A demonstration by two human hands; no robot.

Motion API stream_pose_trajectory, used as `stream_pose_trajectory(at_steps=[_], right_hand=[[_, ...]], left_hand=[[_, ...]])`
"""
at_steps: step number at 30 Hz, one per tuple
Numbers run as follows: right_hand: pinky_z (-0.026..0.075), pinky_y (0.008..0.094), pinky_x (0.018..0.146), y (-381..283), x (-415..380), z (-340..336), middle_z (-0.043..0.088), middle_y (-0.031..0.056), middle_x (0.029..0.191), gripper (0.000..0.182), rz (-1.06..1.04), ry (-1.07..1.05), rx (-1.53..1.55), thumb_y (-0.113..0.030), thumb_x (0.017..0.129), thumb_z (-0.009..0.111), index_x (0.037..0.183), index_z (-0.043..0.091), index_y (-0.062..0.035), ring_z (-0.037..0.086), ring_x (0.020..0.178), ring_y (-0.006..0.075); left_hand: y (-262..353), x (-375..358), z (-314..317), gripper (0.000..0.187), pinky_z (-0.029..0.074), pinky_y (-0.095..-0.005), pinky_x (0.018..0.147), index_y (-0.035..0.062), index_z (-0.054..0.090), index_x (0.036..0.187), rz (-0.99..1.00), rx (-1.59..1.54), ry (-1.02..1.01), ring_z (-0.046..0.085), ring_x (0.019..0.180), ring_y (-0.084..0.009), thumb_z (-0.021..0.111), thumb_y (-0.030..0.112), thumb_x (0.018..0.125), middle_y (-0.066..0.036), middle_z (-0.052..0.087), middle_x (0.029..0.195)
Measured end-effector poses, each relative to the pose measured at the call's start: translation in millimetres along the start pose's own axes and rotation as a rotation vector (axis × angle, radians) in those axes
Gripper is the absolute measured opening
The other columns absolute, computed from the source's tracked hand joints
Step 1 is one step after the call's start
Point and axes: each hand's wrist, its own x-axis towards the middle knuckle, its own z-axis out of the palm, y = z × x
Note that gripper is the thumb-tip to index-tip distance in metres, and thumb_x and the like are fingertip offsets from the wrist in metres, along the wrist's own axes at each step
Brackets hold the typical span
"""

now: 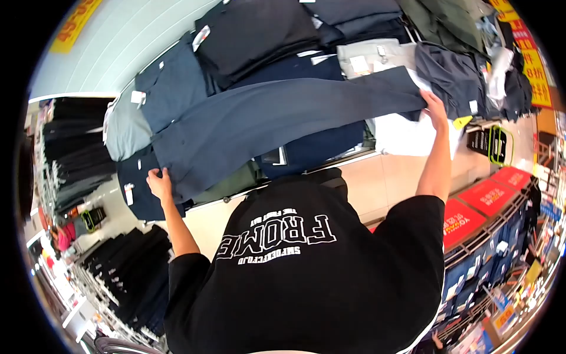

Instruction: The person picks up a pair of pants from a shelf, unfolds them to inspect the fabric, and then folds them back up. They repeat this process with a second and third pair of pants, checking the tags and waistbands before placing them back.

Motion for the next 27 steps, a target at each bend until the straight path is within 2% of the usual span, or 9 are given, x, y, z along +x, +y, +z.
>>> stream_pose_trajectory(at_steps=[4, 9, 11, 13, 16, 21, 23, 25, 27], right_hand=[[0.039, 0.0293, 0.085, -10, -5, 11, 0.061, -0.0037, 0.105, 0.031, -0.053, -0.094, 0.066, -0.036, 0.091, 0.063, 0.113, 0.064, -0.0137, 0.054, 0.096, 0.0096], [0.04, 0.0255, 0.083, -16, -16, 14, 0.065, 0.0011, 0.1, 0.039, 0.07, -0.211, -0.277, -0.036, 0.086, 0.069, 0.106, 0.066, -0.0018, 0.058, 0.093, 0.0105], [0.041, 0.023, 0.084, -19, -24, 13, 0.067, 0.0024, 0.097, 0.039, 0.036, -0.207, -0.305, -0.034, 0.087, 0.07, 0.103, 0.066, 0.0009, 0.06, 0.092, 0.0118], [0.043, 0.0239, 0.085, -25, -30, 11, 0.067, 0.005, 0.099, 0.043, -0.189, -0.04, 0.199, -0.034, 0.087, 0.069, 0.106, 0.066, 0.0041, 0.06, 0.09, 0.0128], [0.049, 0.0296, 0.084, -47, -37, -5, 0.068, 0.0098, 0.099, 0.035, -0.246, 0.018, 0.638, -0.03, 0.092, 0.063, 0.105, 0.064, 0.0027, 0.065, 0.09, 0.0185], [0.052, 0.0305, 0.076, -86, -60, -17, 0.069, 0.0111, 0.09, 0.034, -0.288, 0.11, 0.82, -0.03, 0.091, 0.064, 0.101, 0.065, 0.0021, 0.067, 0.079, 0.0202], [0.052, 0.0305, 0.074, -97, -63, -16, 0.069, 0.011, 0.089, 0.033, -0.304, 0.151, 0.753, -0.03, 0.089, 0.066, 0.097, 0.066, 0.0027, 0.067, 0.077, 0.0204], [0.051, 0.0286, 0.074, -98, -57, -16, 0.069, 0.0109, 0.091, 0.037, -0.317, 0.141, 0.696, -0.031, 0.087, 0.07, 0.094, 0.068, 0.0046, 0.066, 0.078, 0.018], [0.049, 0.0264, 0.074, -96, -49, -13, 0.069, 0.0098, 0.093, 0.043, -0.177, 0.253, 0.451, -0.035, 0.083, 0.074, 0.095, 0.069, 0.0065, 0.065, 0.078, 0.0149]], left_hand=[[71, 5, 9, 0.024, 0.048, -0.039, 0.078, 0.0017, 0.062, 0.096, 0.356, -0.401, 0.017, 0.059, 0.086, -0.0292, 0.071, 0.021, 0.083, -0.014, 0.061, 0.091], [172, -35, 14, 0.029, 0.047, -0.0382, 0.085, 0.0008, 0.062, 0.102, 0.605, -0.605, -0.14, 0.059, 0.094, -0.0308, 0.072, 0.018, 0.081, -0.015, 0.06, 0.098], [202, -54, 11, 0.036, 0.044, -0.0395, 0.092, 0.0018, 0.061, 0.107, 0.728, -0.645, -0.23, 0.056, 0.104, -0.0326, 0.074, 0.018, 0.078, -0.017, 0.059, 0.11], [228, -73, 12, 0.043, 0.041, -0.0419, 0.097, 0.0041, 0.06, 0.112, 0.81, -0.66, -0.237, 0.052, 0.112, -0.0343, 0.076, 0.02, 0.076, -0.017, 0.055, 0.121], [256, -90, 5, 0.047, 0.04, -0.0438, 0.099, 0.0071, 0.06, 0.115, 0.889, -0.652, -0.228, 0.048, 0.116, -0.0353, 0.077, 0.024, 0.074, -0.015, 0.053, 0.126], [273, -89, 12, 0.025, 0.044, -0.0418, 0.086, 0.0059, 0.063, 0.101, 1.007, -0.593, -0.254, 0.055, 0.1, -0.0282, 0.071, 0.014, 0.079, -0.009, 0.058, 0.107], [276, -87, 13, 0.02, 0.045, -0.0401, 0.081, 0.0055, 0.063, 0.099, 1.042, -0.618, -0.284, 0.057, 0.093, -0.0268, 0.07, 0.011, 0.08, -0.008, 0.059, 0.1], [284, -90, 10, 0.019, 0.048, -0.0368, 0.072, 0.0045, 0.062, 0.098, 0.907, -0.678, -0.452, 0.058, 0.08, -0.0261, 0.068, 0.01, 0.081, -0.01, 0.057, 0.092], [291, -91, 7, 0.025, 0.048, -0.0362, 0.065, 0.0045, 0.06, 0.104, 0.93, -0.697, -0.393, 0.057, 0.072, -0.0261, 0.068, 0.012, 0.082, -0.011, 0.057, 0.089]])
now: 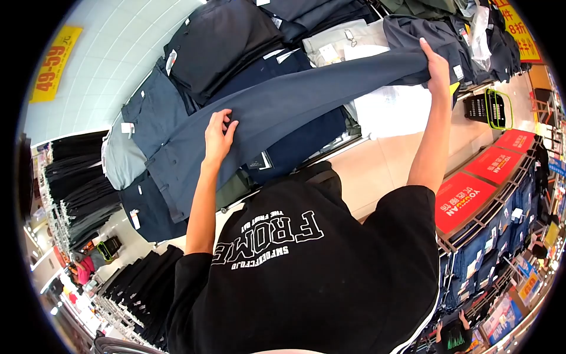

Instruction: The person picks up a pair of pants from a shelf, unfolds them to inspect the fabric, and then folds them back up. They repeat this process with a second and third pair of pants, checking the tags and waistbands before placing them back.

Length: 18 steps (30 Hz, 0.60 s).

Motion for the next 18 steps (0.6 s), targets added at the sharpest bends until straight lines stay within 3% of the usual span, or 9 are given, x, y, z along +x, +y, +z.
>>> stream_pose_trajectory(at_steps=[2, 4, 6, 9, 10, 13, 15, 16, 18], right_hand=[[0.048, 0.0252, 0.076, 18, 10, -3, 0.069, 0.0081, 0.092, 0.05, 0.044, 0.026, -0.177, -0.037, 0.08, 0.076, 0.097, 0.069, 0.0088, 0.063, 0.081, 0.0151], [0.047, 0.0252, 0.08, 27, 10, 2, 0.07, 0.0081, 0.094, 0.047, 0.174, 0.01, -0.272, -0.035, 0.081, 0.076, 0.098, 0.07, 0.0086, 0.063, 0.086, 0.0152], [0.04, 0.0213, 0.063, 56, 24, -2, 0.062, -0.0031, 0.075, 0.038, -0.239, 0.042, -0.403, -0.032, 0.085, 0.072, 0.082, 0.069, 0.0056, 0.051, 0.069, 0.0052], [0.029, 0.0221, 0.058, 28, 10, 23, 0.043, -0.0069, 0.068, 0.039, -0.39, -0.026, -0.236, -0.031, 0.089, 0.068, 0.072, 0.056, 0.0026, 0.033, 0.067, 0.0044], [0.028, 0.0222, 0.056, 14, 1, 34, 0.044, -0.0086, 0.069, 0.037, -0.454, -0.051, -0.192, -0.03, 0.09, 0.067, 0.072, 0.058, 0.0008, 0.033, 0.067, 0.0035], [0.039, 0.0238, 0.061, -18, -9, 49, 0.057, -0.005, 0.076, 0.031, -0.488, -0.119, -0.026, -0.03, 0.089, 0.069, 0.08, 0.064, -0.0002, 0.047, 0.068, 0.0063], [0.047, 0.0246, 0.079, -37, -13, 56, 0.068, 0.0009, 0.093, 0.03, -0.368, -0.227, 0.192, -0.03, 0.091, 0.066, 0.101, 0.068, -0.0019, 0.062, 0.086, 0.0097], [0.047, 0.0246, 0.079, -53, -23, 66, 0.068, 0.0009, 0.093, 0.03, -0.37, -0.219, 0.196, -0.03, 0.091, 0.066, 0.101, 0.068, -0.0019, 0.062, 0.086, 0.0097], [0.049, 0.0291, 0.058, -83, -46, 81, 0.065, 0.0053, 0.07, 0.028, -0.303, -0.088, 0.288, -0.033, 0.088, 0.069, 0.078, 0.066, -0.0066, 0.06, 0.058, 0.0175]], left_hand=[[4, 5, 1, 0.034, 0.047, -0.0371, 0.073, 0.0065, 0.058, 0.113, -0.135, 0.08, -0.09, 0.058, 0.084, -0.0271, 0.069, 0.015, 0.082, -0.011, 0.056, 0.096], [0, 12, 9, 0.039, 0.045, -0.0384, 0.079, 0.0075, 0.057, 0.117, -0.073, 0.174, -0.054, 0.056, 0.091, -0.0283, 0.07, 0.018, 0.082, -0.011, 0.056, 0.103], [2, 21, 17, 0.043, 0.043, -0.0398, 0.086, 0.0084, 0.056, 0.12, -0.007, 0.267, -0.02, 0.055, 0.099, -0.0295, 0.07, 0.021, 0.082, -0.012, 0.055, 0.109], [9, 36, 29, 0.042, 0.037, -0.0421, 0.094, 0.0082, 0.058, 0.119, 0.115, 0.352, 0.085, 0.052, 0.11, -0.0303, 0.069, 0.024, 0.082, -0.011, 0.054, 0.121], [7, 40, 33, 0.042, 0.037, -0.0421, 0.094, 0.0082, 0.058, 0.119, 0.122, 0.35, 0.08, 0.052, 0.11, -0.0303, 0.069, 0.024, 0.082, -0.011, 0.054, 0.121], [-3, 56, 38, 0.019, 0.041, -0.0417, 0.087, 0.0083, 0.063, 0.097, 0.057, 0.207, 0.022, 0.056, 0.099, -0.0275, 0.068, 0.02, 0.082, -0.006, 0.061, 0.099], [-9, 64, 34, 0.011, 0.043, -0.0424, 0.08, 0.0063, 0.061, 0.088, 0.075, 0.106, 0.049, 0.057, 0.09, -0.0302, 0.066, 0.014, 0.083, -0.009, 0.061, 0.092], [-11, 67, 31, 0.01, 0.043, -0.0427, 0.079, 0.0056, 0.06, 0.087, 0.08, 0.062, 0.052, 0.057, 0.089, -0.0311, 0.066, 0.012, 0.083, -0.01, 0.061, 0.091], [-8, 70, 22, 0.007, 0.049, -0.0359, 0.077, 0.0004, 0.058, 0.09, 0.183, 0.09, 0.239, 0.063, 0.081, -0.0269, 0.061, 0.007, 0.088, -0.012, 0.064, 0.086]])
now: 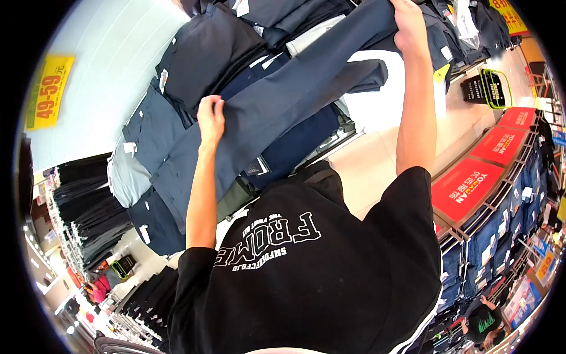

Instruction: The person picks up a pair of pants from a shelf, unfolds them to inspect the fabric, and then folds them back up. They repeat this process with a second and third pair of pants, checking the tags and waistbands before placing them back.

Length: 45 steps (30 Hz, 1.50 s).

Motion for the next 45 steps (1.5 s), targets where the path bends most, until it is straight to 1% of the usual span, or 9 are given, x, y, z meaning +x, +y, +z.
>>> stream_pose_trajectory(at_steps=[6, 10, 16, 25, 30, 32, 36, 40, 45], right_hand=[[0.05, 0.0302, 0.061, 16, 22, -11, 0.065, 0.005, 0.072, 0.027, 0.354, 0.082, 0.225, -0.029, 0.091, 0.064, 0.08, 0.066, -0.0044, 0.062, 0.063, 0.0175], [0.05, 0.0336, 0.088, 121, 58, -51, 0.069, 0.01, 0.106, 0.037, 0.422, 0.237, 0.023, -0.026, 0.083, 0.076, 0.107, 0.066, 0.0005, 0.065, 0.092, 0.0214], [0.047, 0.0227, 0.075, 141, 46, -28, 0.069, 0.0013, 0.087, 0.021, 0.086, 0.004, -0.165, -0.021, 0.09, 0.067, 0.095, 0.07, -0.0013, 0.061, 0.078, 0.0085], [0.044, 0.0218, 0.07, 147, 61, -72, 0.066, 0.0008, 0.082, 0.025, -0.142, 0.153, -0.264, -0.02, 0.087, 0.071, 0.096, 0.069, 0.0034, 0.056, 0.075, 0.0072], [0.048, 0.0382, 0.081, 190, 26, -126, 0.068, 0.0151, 0.079, 0.049, -0.207, 0.521, -1.001, -0.044, 0.076, 0.074, 0.09, 0.067, 0.0026, 0.065, 0.079, 0.0278], [0.05, 0.0356, 0.071, 200, -20, -123, 0.065, 0.0118, 0.072, 0.051, -0.284, 0.63, -0.921, -0.048, 0.079, 0.072, 0.086, 0.063, 0.0019, 0.065, 0.071, 0.0236], [0.042, 0.0229, 0.046, 198, -135, -79, 0.062, 0.0111, 0.075, 0.063, 0.463, 0.357, -0.487, -0.063, 0.082, 0.063, 0.082, 0.058, -0.0006, 0.056, 0.052, 0.013], [0.048, 0.0278, 0.056, 219, -178, -52, 0.063, 0.0109, 0.082, 0.07, 0.78, 0.211, -0.287, -0.066, 0.081, 0.061, 0.097, 0.055, 0.0019, 0.061, 0.062, 0.0168], [0.052, 0.0305, 0.071, 220, -158, -33, 0.066, 0.0088, 0.096, 0.031, 0.598, 0.322, 0.122, -0.025, 0.091, 0.064, 0.105, 0.058, 0.0019, 0.064, 0.079, 0.0168]], left_hand=[[-6, 1, -23, 0.014, 0.05, -0.0266, 0.071, -0.0019, 0.057, 0.093, -0.349, -0.303, -0.103, 0.063, 0.072, -0.0135, 0.055, 0.011, 0.096, -0.009, 0.067, 0.08], [15, -23, -16, 0.017, 0.045, -0.041, 0.078, 0.0028, 0.059, 0.089, -0.111, -0.055, -0.091, 0.058, 0.088, -0.0323, 0.067, 0.016, 0.084, -0.013, 0.062, 0.09], [110, -62, 8, 0.05, 0.038, -0.0418, 0.091, 0.0087, 0.06, 0.106, 0.104, 0.041, -0.398, 0.051, 0.109, -0.0307, 0.081, 0.029, 0.066, -0.011, 0.054, 0.118], [95, -70, 7, 0.012, 0.044, -0.035, 0.077, 0.0032, 0.061, 0.088, 0.08, -0.148, -0.286, 0.056, 0.091, -0.027, 0.066, -0.001, 0.078, -0.01, 0.057, 0.095], [118, -63, -32, 0.011, 0.046, -0.0357, 0.072, -0.0006, 0.058, 0.089, -0.011, -0.437, -0.428, 0.057, 0.08, -0.0311, 0.063, -0.005, 0.079, -0.014, 0.056, 0.086], [119, -73, -34, 0.013, 0.046, -0.0361, 0.071, -0.0014, 0.057, 0.089, 0.026, -0.441, -0.441, 0.056, 0.078, -0.0319, 0.062, -0.005, 0.078, -0.014, 0.056, 0.084], [118, -98, -28, 0.011, 0.047, -0.0388, 0.071, 0.0005, 0.059, 0.089, 0.021, -0.433, -0.495, 0.057, 0.081, -0.0318, 0.062, -0.003, 0.079, -0.012, 0.055, 0.085], [114, -114, -21, 0.009, 0.047, -0.0381, 0.072, 0.0019, 0.061, 0.087, -0.01, -0.411, -0.553, 0.058, 0.082, -0.0297, 0.064, 0.0, 0.079, -0.01, 0.056, 0.085], [107, -112, -24, 0.008, 0.047, -0.0385, 0.075, 0.003, 0.063, 0.087, -0.069, -0.378, -0.698, 0.059, 0.084, -0.0288, 0.066, 0.004, 0.079, -0.009, 0.06, 0.088]])
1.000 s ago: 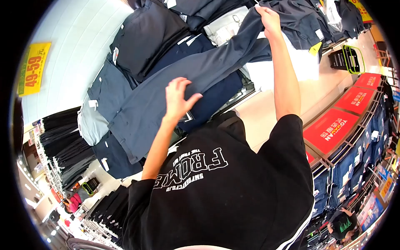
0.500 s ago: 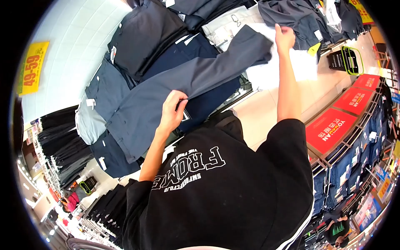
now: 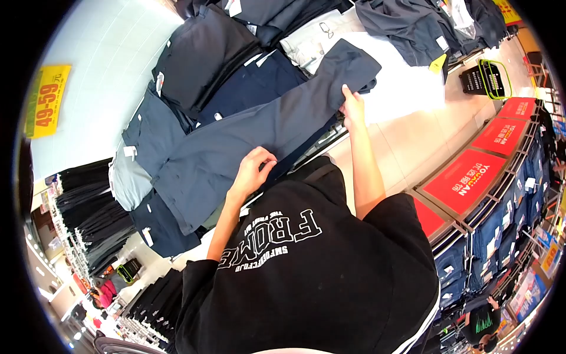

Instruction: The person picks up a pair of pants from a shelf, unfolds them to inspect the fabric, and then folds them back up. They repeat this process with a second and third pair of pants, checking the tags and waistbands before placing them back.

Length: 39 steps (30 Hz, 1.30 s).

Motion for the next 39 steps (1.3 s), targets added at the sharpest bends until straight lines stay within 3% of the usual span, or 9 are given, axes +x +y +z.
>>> stream_pose_trajectory(at_steps=[7, 8, 15, 19, 21, 25, 32, 38, 39], right_hand=[[0.046, 0.0329, 0.091, -61, -11, 10, 0.064, 0.0101, 0.103, 0.024, -0.399, -0.143, 0.449, -0.008, 0.082, 0.059, 0.103, 0.061, 0.0026, 0.061, 0.098, 0.0211], [0.039, 0.0353, 0.101, -59, -3, -3, 0.062, 0.0098, 0.113, 0.035, -0.394, -0.202, 0.457, -0.01, 0.08, 0.058, 0.114, 0.059, 0.0003, 0.055, 0.11, 0.0234], [0.038, 0.0391, 0.106, -68, 7, -46, 0.06, 0.0138, 0.121, 0.042, -0.366, -0.22, 0.662, -0.006, 0.078, 0.054, 0.119, 0.056, 0.0024, 0.055, 0.116, 0.0273], [0.039, 0.0394, 0.105, -95, 12, -44, 0.059, 0.0141, 0.123, 0.046, -0.336, -0.308, 0.628, -0.004, 0.077, 0.053, 0.122, 0.054, 0.0044, 0.055, 0.116, 0.0287], [0.038, 0.0394, 0.106, -114, 9, -36, 0.059, 0.0147, 0.123, 0.047, -0.364, -0.4, 0.618, -0.004, 0.076, 0.054, 0.122, 0.054, 0.0041, 0.055, 0.116, 0.0289], [0.039, 0.0371, 0.102, -110, 20, -44, 0.058, 0.0122, 0.12, 0.043, -0.446, -0.25, 0.371, -0.001, 0.075, 0.056, 0.116, 0.055, 0.0089, 0.054, 0.112, 0.0247], [0.048, 0.0377, 0.089, -55, 86, -98, 0.058, 0.0102, 0.112, 0.033, 0.017, -0.028, 0.283, -0.015, 0.084, 0.066, 0.113, 0.058, -0.0015, 0.056, 0.101, 0.0206], [0.044, 0.0316, 0.087, -92, 86, -65, 0.064, 0.0068, 0.102, 0.035, -0.106, 0.079, -0.077, -0.024, 0.089, 0.068, 0.113, 0.062, 0.0002, 0.059, 0.095, 0.0196], [0.044, 0.0294, 0.085, -96, 86, -63, 0.065, 0.0058, 0.1, 0.032, -0.295, 0.164, -0.166, -0.023, 0.089, 0.068, 0.109, 0.064, 0.001, 0.058, 0.092, 0.017]], left_hand=[[-5, 53, -39, 0.024, 0.043, -0.0397, 0.09, 0.0049, 0.063, 0.102, 0.094, 0.228, 0.486, 0.057, 0.101, -0.0307, 0.069, 0.011, 0.08, -0.012, 0.062, 0.104], [-10, 60, -40, 0.024, 0.043, -0.0397, 0.09, 0.0049, 0.063, 0.102, 0.091, 0.226, 0.492, 0.057, 0.101, -0.0307, 0.069, 0.011, 0.08, -0.012, 0.062, 0.104], [-34, 86, -38, 0.025, 0.045, -0.0404, 0.081, 0.0056, 0.063, 0.1, -0.037, 0.397, 0.258, 0.058, 0.092, -0.0311, 0.071, 0.013, 0.077, -0.011, 0.06, 0.092], [-34, 91, -41, 0.013, 0.048, -0.0422, 0.073, 0.0029, 0.057, 0.095, -0.062, 0.167, 0.36, 0.063, 0.084, -0.0342, 0.062, 0.009, 0.084, -0.014, 0.064, 0.087], [-26, 90, -46, 0.009, 0.049, -0.0361, 0.072, 0.0004, 0.057, 0.093, -0.123, 0.082, 0.455, 0.064, 0.078, -0.0316, 0.06, 0.007, 0.088, -0.016, 0.064, 0.083], [-41, 96, -40, 0.012, 0.048, -0.0424, 0.074, 0.0028, 0.062, 0.095, -0.15, 0.183, 0.364, 0.064, 0.082, -0.034, 0.059, 0.01, 0.087, -0.016, 0.067, 0.089], [-17, 115, -33, 0.025, 0.04, -0.0417, 0.081, 0.0044, 0.069, 0.093, -0.194, 0.473, 0.217, 0.062, 0.089, -0.0275, 0.066, 0.028, 0.085, -0.011, 0.069, 0.091], [-7, 145, -27, 0.026, 0.05, -0.0373, 0.073, -0.0048, 0.065, 0.094, -0.028, 0.225, 0.099, 0.065, 0.075, -0.0345, 0.064, 0.02, 0.088, -0.019, 0.068, 0.084], [0, 149, -30, 0.026, 0.05, -0.0373, 0.073, -0.0048, 0.065, 0.094, -0.028, 0.222, 0.096, 0.065, 0.075, -0.0345, 0.064, 0.02, 0.088, -0.019, 0.068, 0.084]])
